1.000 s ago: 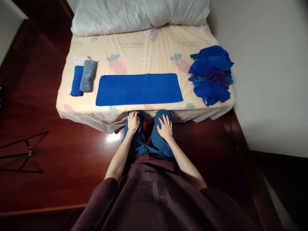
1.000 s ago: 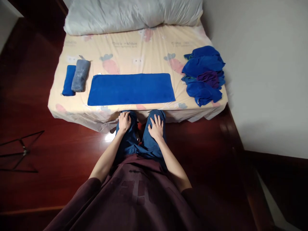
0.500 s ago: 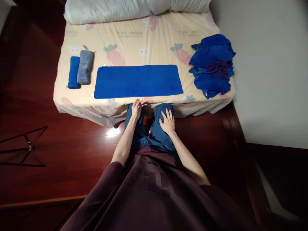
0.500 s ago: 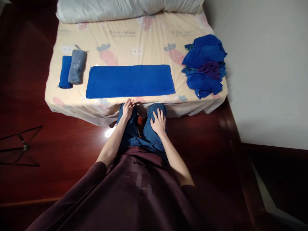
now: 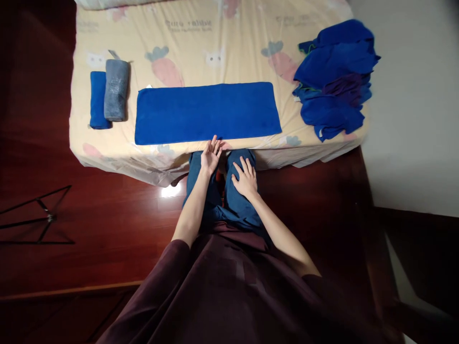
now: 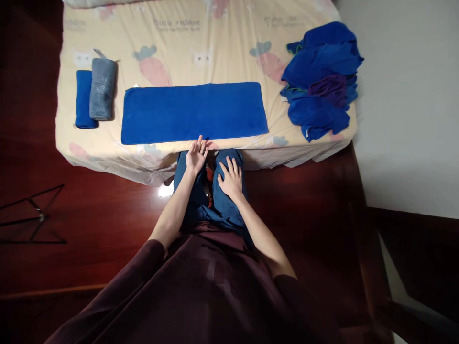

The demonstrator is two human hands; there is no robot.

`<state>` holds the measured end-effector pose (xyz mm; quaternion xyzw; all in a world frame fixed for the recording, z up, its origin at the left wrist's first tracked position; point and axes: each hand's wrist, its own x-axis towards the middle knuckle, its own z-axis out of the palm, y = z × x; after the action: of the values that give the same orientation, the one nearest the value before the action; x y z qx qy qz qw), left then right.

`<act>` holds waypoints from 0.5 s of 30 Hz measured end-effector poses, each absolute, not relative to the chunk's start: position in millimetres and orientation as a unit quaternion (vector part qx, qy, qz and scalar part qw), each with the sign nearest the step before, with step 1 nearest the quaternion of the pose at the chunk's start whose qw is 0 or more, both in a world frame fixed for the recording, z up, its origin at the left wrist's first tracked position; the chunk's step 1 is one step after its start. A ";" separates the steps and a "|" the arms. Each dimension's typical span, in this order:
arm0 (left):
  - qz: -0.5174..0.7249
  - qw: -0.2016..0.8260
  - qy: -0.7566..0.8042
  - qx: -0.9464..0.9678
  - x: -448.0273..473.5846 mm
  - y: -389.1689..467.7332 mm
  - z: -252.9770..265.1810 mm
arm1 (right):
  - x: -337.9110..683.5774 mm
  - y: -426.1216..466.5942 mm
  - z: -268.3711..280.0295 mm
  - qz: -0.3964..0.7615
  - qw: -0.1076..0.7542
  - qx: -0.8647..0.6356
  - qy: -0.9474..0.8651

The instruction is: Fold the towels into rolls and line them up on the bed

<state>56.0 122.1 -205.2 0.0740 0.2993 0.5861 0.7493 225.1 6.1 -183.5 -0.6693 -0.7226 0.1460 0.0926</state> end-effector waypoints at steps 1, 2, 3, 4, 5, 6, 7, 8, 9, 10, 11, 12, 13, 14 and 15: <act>0.590 0.747 0.298 0.073 59.5 124.5 -205.6 | 222.1 6.0 -182.7 0.146 0.093 -0.665 -0.726; 0.594 0.743 0.299 0.074 62.9 126.8 -206.1 | 219.5 6.1 -181.8 0.146 0.093 -0.662 -0.729; 0.597 0.739 0.302 0.076 66.0 129.1 -206.7 | 217.4 7.1 -180.7 0.147 0.094 -0.658 -0.733; 0.600 0.734 0.307 0.080 68.8 131.1 -207.4 | 216.1 9.8 -179.2 0.148 0.095 -0.655 -0.735; 0.604 0.729 0.311 0.084 71.3 132.9 -208.5 | 215.7 15.3 -177.1 0.152 0.095 -0.651 -0.738; 0.607 0.724 0.315 0.088 73.4 134.4 -209.8 | 216.3 24.4 -174.2 0.160 0.093 -0.646 -0.741; 0.611 0.719 0.319 0.091 75.1 135.6 -211.5 | 217.9 38.0 -170.5 0.175 0.087 -0.639 -0.744; 0.614 0.714 0.324 0.095 76.4 136.4 -213.5 | 220.1 56.6 -165.7 0.198 0.079 -0.630 -0.747; 0.615 0.708 0.333 0.099 77.4 137.0 -215.8 | 222.6 80.2 -159.9 0.229 0.070 -0.616 -0.750; 0.613 0.703 0.346 0.103 78.1 137.3 -218.3 | 224.7 108.5 -153.2 0.265 0.062 -0.603 -0.750; 0.607 0.698 0.364 0.109 78.5 137.4 -220.8 | 225.8 140.8 -145.8 0.305 0.064 -0.581 -0.752; 0.596 0.695 0.386 0.115 78.7 137.3 -223.1 | 225.3 175.8 -138.0 0.336 0.070 -0.557 -0.756; 0.583 0.692 0.408 0.119 78.8 137.2 -225.1 | 222.6 212.2 -130.0 0.342 0.089 -0.550 -0.757; 0.571 0.691 0.426 0.123 78.8 137.1 -226.7 | 217.7 248.5 -122.2 0.333 0.108 -0.552 -0.757; 0.562 0.690 0.439 0.124 78.7 137.1 -227.9 | 210.6 283.3 -115.0 0.322 0.115 -0.559 -0.756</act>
<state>78.7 137.1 -227.9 0.1242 0.4388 0.5622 0.6899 210.6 283.3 -115.0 -0.5587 -0.7555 0.3223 0.1146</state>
